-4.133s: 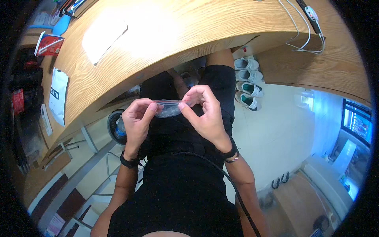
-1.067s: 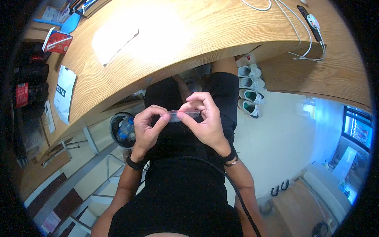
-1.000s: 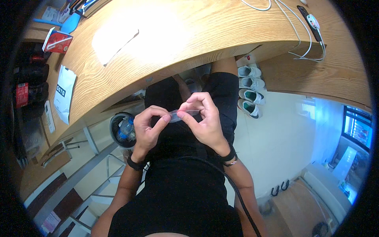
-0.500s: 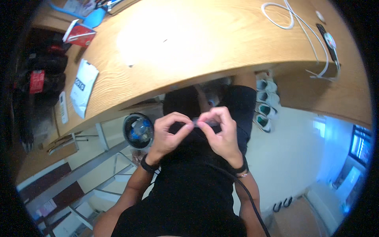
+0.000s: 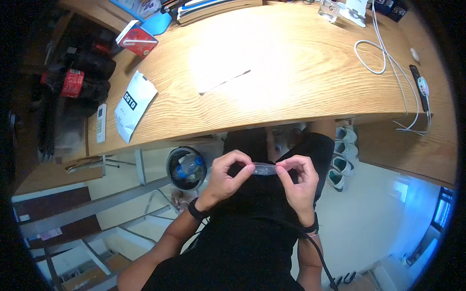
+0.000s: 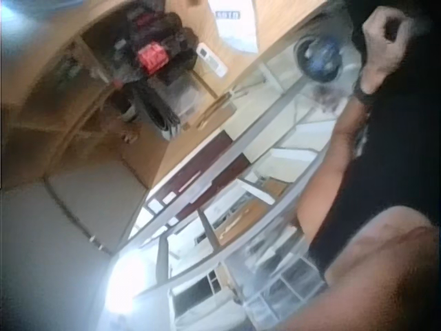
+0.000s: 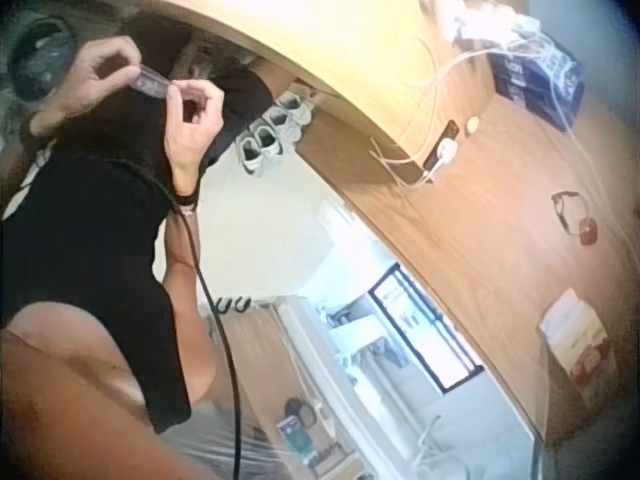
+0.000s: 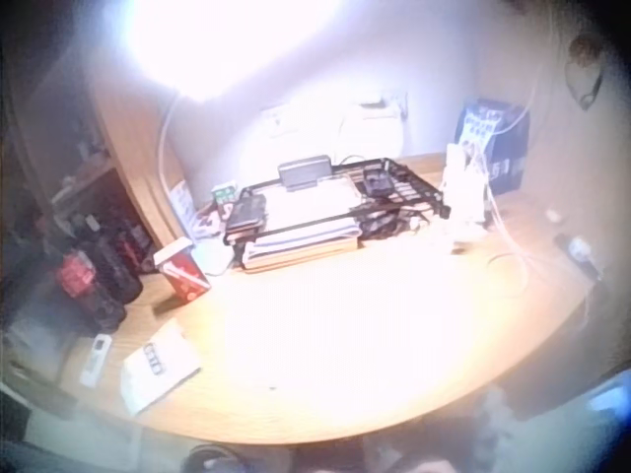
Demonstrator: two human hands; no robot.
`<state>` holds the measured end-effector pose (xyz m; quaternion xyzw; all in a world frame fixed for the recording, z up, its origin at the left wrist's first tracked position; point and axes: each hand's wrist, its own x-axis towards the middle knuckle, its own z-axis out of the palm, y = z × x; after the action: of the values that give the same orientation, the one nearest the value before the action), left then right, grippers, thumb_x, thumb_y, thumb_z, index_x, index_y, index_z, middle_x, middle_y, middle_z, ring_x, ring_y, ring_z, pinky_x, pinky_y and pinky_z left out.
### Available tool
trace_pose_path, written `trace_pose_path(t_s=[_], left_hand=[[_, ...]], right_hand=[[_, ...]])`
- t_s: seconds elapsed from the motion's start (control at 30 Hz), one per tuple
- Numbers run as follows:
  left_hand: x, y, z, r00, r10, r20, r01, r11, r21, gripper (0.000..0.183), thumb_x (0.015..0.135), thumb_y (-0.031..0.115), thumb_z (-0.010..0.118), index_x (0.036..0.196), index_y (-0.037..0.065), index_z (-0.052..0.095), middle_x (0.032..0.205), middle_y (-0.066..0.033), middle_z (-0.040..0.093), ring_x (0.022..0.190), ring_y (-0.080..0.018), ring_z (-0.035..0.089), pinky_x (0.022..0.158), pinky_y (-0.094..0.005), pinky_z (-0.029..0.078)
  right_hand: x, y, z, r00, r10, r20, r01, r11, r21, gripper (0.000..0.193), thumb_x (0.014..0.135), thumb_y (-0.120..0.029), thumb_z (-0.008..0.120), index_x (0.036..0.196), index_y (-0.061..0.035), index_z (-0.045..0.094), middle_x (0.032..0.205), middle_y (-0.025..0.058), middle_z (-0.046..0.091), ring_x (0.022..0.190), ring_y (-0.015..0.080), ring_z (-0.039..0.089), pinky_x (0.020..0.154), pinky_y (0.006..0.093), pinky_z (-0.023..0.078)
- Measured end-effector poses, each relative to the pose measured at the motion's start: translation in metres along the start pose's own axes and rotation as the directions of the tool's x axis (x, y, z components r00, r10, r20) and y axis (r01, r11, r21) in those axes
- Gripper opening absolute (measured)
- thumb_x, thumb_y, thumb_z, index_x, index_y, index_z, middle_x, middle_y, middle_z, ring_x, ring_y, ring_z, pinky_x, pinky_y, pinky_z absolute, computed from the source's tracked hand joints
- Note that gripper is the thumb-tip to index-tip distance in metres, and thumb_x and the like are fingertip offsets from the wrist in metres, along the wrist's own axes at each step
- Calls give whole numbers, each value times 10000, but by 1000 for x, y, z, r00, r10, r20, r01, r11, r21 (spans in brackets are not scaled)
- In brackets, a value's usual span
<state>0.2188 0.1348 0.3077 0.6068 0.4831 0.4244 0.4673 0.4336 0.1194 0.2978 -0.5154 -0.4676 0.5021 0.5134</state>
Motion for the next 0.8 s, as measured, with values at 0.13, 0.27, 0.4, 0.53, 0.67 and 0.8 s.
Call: trace_pose_path(t_s=[0.13, 0.27, 0.4, 0.53, 0.67, 0.8], left_hand=[[3, -1, -2, 999, 39, 38, -39, 999, 1, 82, 909, 45, 753, 955, 13, 693, 931, -97, 726, 859, -199, 704, 806, -312, 543], [7, 3, -2, 997, 77, 31, -77, 997, 12, 79, 908, 39, 761, 956, 13, 704, 937, -102, 730, 869, -204, 711, 803, -319, 551], [7, -1, -4, 994, 94, 53, -90, 994, -67, 67, 897, 27, 772, 951, 5, 741, 935, -118, 744, 857, -213, 724, 772, -312, 562], [8, 5, -7, 996, 84, 41, -79, 991, -105, 56, 877, 34, 794, 924, 8, 777, 880, -114, 752, 807, -206, 730, 744, -300, 562], [16, 13, -20, 992, 49, 115, -34, 991, -128, 51, 864, 48, 810, 896, 16, 787, 849, -106, 755, 777, -200, 728, 723, -297, 556], [21, 25, -34, 985, 35, 168, -14, 992, -127, 59, 862, 51, 808, 904, 17, 786, 850, -106, 754, 776, -207, 727, 708, -303, 549]], right_hand=[[0, 4, -2, 1000, -1, -7, 2, 998, 62, 330, 893, 78, 769, 1077, -30, 517, 954, 86, 713, 893, 121, 666, 846, 265, 519], [2, 3, -3, 999, -21, 30, 17, 991, 130, 340, 896, 86, 759, 1088, -33, 505, 975, 99, 711, 905, 125, 664, 843, 266, 519], [-1, 1, -6, 1000, -11, -2, 12, 995, 99, 353, 890, 98, 756, 1085, -38, 495, 973, 97, 682, 919, 134, 659, 842, 268, 522], [-2, 3, -11, 1000, -6, 4, 6, 991, 137, 363, 876, 91, 770, 1077, -44, 499, 948, 78, 657, 911, 139, 654, 839, 265, 523], [1, 0, -9, 997, -34, 72, 21, 985, 173, 366, 878, 82, 765, 1094, -43, 497, 934, 72, 649, 897, 142, 652, 837, 270, 523], [5, -11, -3, 968, -23, 251, -5, 994, 111, 404, 864, -22, 784, 1187, -25, 541, 1011, 87, 685, 917, 144, 650, 865, 299, 513]])
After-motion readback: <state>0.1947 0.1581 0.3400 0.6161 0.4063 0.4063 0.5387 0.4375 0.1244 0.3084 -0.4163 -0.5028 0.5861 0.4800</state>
